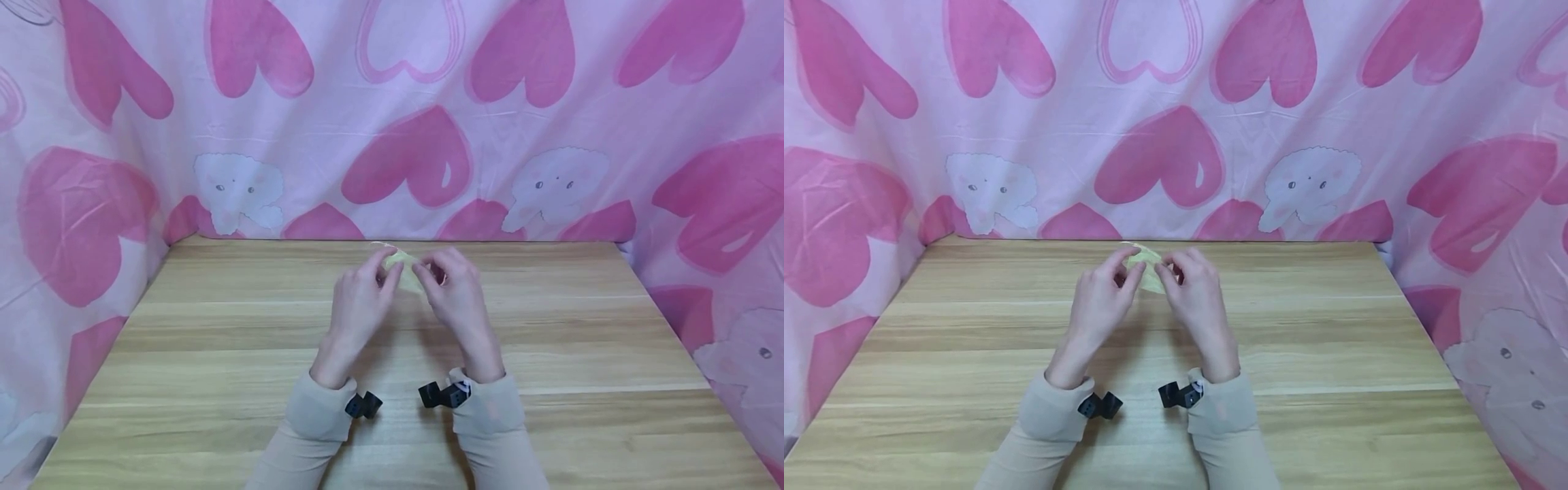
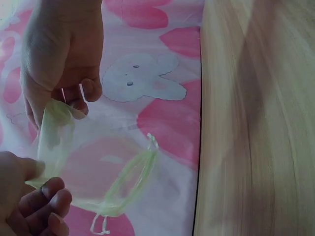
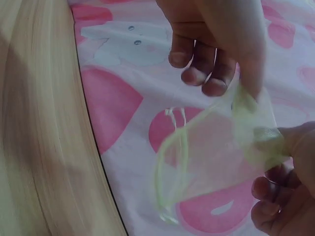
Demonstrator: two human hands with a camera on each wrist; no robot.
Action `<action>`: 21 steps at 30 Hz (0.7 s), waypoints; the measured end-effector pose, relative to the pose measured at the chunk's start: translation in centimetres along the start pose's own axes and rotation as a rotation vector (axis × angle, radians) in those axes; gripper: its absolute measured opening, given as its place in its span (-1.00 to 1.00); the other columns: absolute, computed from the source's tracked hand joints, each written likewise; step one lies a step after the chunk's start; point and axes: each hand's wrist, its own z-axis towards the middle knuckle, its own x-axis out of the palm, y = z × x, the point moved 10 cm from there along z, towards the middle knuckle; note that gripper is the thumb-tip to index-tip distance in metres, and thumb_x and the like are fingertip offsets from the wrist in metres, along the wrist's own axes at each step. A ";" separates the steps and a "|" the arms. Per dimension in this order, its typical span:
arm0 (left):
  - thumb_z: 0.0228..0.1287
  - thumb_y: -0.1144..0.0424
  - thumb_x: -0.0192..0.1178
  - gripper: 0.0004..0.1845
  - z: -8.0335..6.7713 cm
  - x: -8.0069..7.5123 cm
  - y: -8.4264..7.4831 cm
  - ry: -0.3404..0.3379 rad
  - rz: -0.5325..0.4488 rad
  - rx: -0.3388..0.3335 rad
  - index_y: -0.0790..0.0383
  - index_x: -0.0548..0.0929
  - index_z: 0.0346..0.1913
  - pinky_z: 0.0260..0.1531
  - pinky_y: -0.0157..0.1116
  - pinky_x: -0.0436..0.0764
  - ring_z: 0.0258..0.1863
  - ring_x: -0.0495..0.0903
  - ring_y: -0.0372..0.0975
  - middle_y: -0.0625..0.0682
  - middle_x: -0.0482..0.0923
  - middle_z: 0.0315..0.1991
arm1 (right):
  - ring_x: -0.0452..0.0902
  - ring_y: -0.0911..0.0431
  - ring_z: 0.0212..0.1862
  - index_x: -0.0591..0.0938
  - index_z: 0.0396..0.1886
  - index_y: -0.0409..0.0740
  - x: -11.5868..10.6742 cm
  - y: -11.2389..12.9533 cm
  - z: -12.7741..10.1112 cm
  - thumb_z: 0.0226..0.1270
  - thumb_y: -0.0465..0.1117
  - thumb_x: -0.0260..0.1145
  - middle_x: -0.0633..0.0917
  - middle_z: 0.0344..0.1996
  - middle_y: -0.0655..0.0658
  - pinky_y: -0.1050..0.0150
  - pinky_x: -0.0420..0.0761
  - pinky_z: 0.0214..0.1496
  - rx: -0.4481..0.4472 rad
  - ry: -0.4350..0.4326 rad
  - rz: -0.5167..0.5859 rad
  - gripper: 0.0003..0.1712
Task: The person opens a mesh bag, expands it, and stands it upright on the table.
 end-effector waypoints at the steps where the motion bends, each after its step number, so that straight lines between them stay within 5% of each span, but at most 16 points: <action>1: 0.39 0.21 0.20 -0.72 0.0 0.0 0.1 0.000 -0.007 -0.003 0.26 0.66 0.06 -0.70 -0.32 0.35 -0.74 0.34 -0.33 -0.13 0.44 -0.68 | 0.40 0.07 -0.49 0.71 -0.25 -0.24 0.2 0.0 0.0 0.26 -0.30 0.41 0.51 -0.52 -0.08 0.24 0.41 -0.45 0.002 0.021 -0.006 -0.89; 10: 0.33 0.36 0.24 -0.71 0.1 -0.6 0.0 -0.069 -0.098 0.005 0.25 0.65 0.09 -0.62 -0.31 0.42 -0.69 0.37 -0.31 -0.08 0.48 -0.66 | 0.51 0.13 -0.55 0.70 -0.16 -0.18 1.5 -2.3 -0.6 0.40 -0.15 0.24 0.63 -0.53 -0.05 0.21 0.52 -0.48 0.253 0.180 -0.045 -0.79; 17: 0.28 0.39 0.28 -0.71 0.1 -0.6 -0.1 -0.097 -0.119 0.024 0.26 0.64 0.07 -0.57 -0.34 0.47 -0.64 0.44 -0.30 -0.08 0.51 -0.64 | 0.63 -0.11 -0.64 0.50 0.18 -0.21 3.6 -3.8 -2.0 0.51 -0.07 0.12 0.72 -0.53 -0.22 0.14 0.61 -0.61 0.543 0.332 0.357 -0.60; 21: 0.29 0.40 0.27 -0.70 0.1 -0.8 -0.1 -0.118 -0.131 0.035 0.27 0.62 0.08 -0.58 -0.34 0.48 -0.63 0.46 -0.29 -0.05 0.54 -0.61 | 0.65 -0.17 -0.60 0.41 0.28 -0.14 4.3 -4.0 -2.6 0.51 -0.06 0.11 0.72 -0.50 -0.26 0.13 0.61 -0.60 0.637 0.373 0.470 -0.55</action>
